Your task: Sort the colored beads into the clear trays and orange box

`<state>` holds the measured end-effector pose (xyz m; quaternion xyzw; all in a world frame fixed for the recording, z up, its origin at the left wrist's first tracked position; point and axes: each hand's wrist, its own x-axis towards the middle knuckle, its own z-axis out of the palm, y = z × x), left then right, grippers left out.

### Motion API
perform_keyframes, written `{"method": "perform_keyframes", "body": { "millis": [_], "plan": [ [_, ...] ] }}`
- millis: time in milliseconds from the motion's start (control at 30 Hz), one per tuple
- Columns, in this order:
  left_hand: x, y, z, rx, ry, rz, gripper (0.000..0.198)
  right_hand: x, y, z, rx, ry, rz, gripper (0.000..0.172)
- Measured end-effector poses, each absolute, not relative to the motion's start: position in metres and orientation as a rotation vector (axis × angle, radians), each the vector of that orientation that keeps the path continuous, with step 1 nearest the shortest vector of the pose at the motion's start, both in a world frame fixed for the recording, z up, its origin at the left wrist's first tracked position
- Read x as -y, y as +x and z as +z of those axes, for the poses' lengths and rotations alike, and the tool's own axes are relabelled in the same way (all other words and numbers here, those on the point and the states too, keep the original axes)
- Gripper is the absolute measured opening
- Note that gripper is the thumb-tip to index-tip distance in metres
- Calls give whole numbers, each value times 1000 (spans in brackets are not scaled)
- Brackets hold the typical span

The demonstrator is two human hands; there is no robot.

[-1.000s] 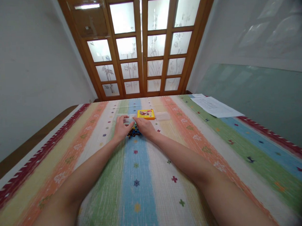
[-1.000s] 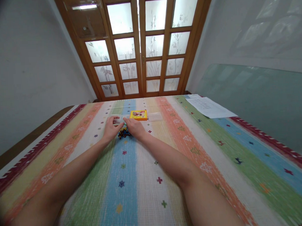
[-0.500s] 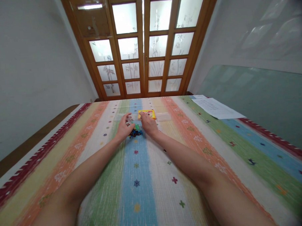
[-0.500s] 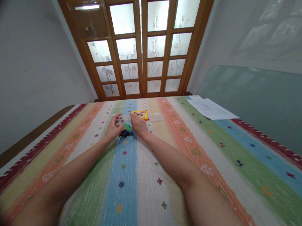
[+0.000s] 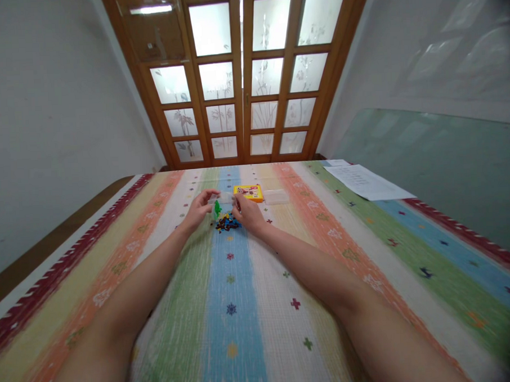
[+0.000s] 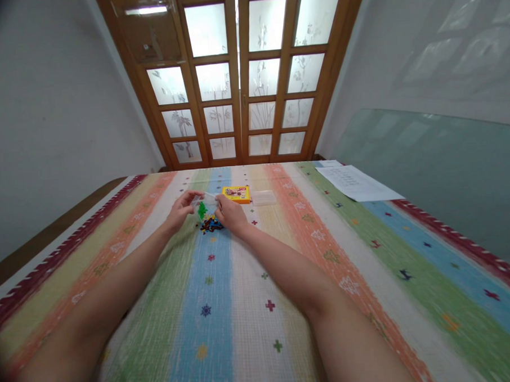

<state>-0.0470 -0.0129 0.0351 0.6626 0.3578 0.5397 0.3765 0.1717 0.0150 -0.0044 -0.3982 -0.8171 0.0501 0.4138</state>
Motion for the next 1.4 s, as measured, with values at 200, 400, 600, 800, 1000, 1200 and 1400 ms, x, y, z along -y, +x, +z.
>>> {"method": "perform_keyframes", "body": {
  "millis": [200, 400, 600, 800, 1000, 1200, 1400],
  "plan": [
    [15, -57, 51, -776, 1915, 1206, 54, -14, 175, -5, 2060, -975, 268, 20],
    [22, -54, 59, -807, 1962, 1142, 48, -17, 179, -5, 2044, -1032, 244, 22],
    [34, -56, 84, -800, 2018, 1047, 53, -17, 179, -5, 1979, -982, 156, 20],
    [48, -57, 110, -802, 2071, 1015, 51, -18, 176, -8, 1939, -864, 73, 27],
    [55, -56, 123, -779, 2062, 993, 43, -15, 175, -5, 1917, -800, 66, 27],
    [42, -55, 100, -846, 1935, 1195, 52, -5, 173, 2, 1981, -735, 107, 36],
    [29, -49, 75, -917, 1861, 1315, 68, 3, 171, 6, 2152, -737, 43, 59]
  ]
}}
